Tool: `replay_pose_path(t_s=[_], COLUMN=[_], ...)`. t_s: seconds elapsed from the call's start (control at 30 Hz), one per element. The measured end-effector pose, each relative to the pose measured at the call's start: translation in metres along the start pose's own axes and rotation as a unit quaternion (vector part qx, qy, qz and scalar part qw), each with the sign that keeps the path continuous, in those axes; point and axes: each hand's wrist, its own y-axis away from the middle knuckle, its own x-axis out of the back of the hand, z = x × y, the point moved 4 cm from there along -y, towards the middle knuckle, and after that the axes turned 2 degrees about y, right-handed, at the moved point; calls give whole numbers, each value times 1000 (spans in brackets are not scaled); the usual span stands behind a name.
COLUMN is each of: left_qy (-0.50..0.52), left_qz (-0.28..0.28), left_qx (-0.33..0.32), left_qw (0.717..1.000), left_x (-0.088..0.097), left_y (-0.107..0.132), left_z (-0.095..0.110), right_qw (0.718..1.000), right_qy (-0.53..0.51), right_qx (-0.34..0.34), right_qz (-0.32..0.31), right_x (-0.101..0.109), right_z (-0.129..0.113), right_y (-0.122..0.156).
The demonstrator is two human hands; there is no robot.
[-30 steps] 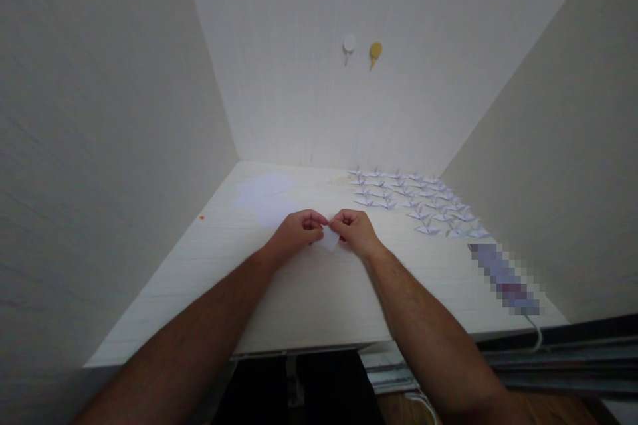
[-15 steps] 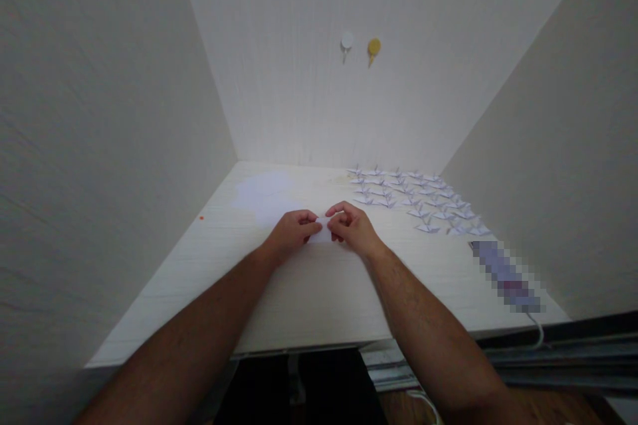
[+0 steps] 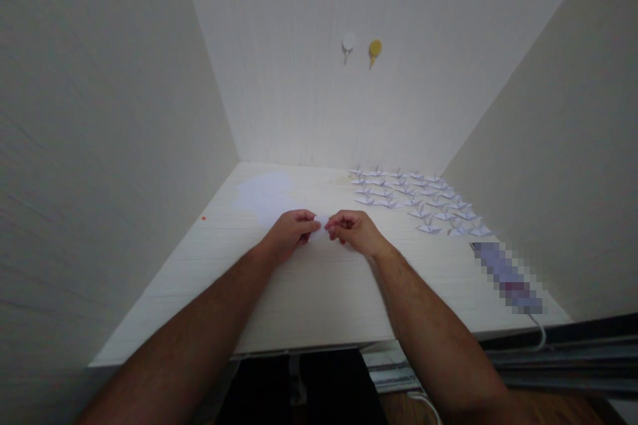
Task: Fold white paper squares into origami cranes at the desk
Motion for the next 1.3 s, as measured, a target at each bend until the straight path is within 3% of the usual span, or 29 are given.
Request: replay_pose_path(t_s=[0.37, 0.77, 0.97, 1.07, 1.17, 1.3], left_qy=[-96, -179, -175, -183, -180, -173], left_qz=[-20, -22, -11, 4, 13, 33], left_qx=[-16, -14, -18, -29, -43, -66], left_qw=[995, 984, 984, 983, 983, 982], left_x=[-4, -8, -8, -8, -9, -7], left_y=[-1, 2, 2, 3, 3, 3], left_z=[-3, -1, -1, 1, 5, 8], right_qw=[998, 988, 988, 994, 995, 995], right_qy=[54, 132, 129, 71, -9, 0], right_qx=[-19, 12, 17, 11, -10, -62], right_qz=[25, 78, 80, 84, 97, 78], right_x=[0, -2, -3, -5, -5, -6], right_z=[5, 3, 7, 8, 7, 7], right_y=[-1, -1, -1, -4, -6, -5])
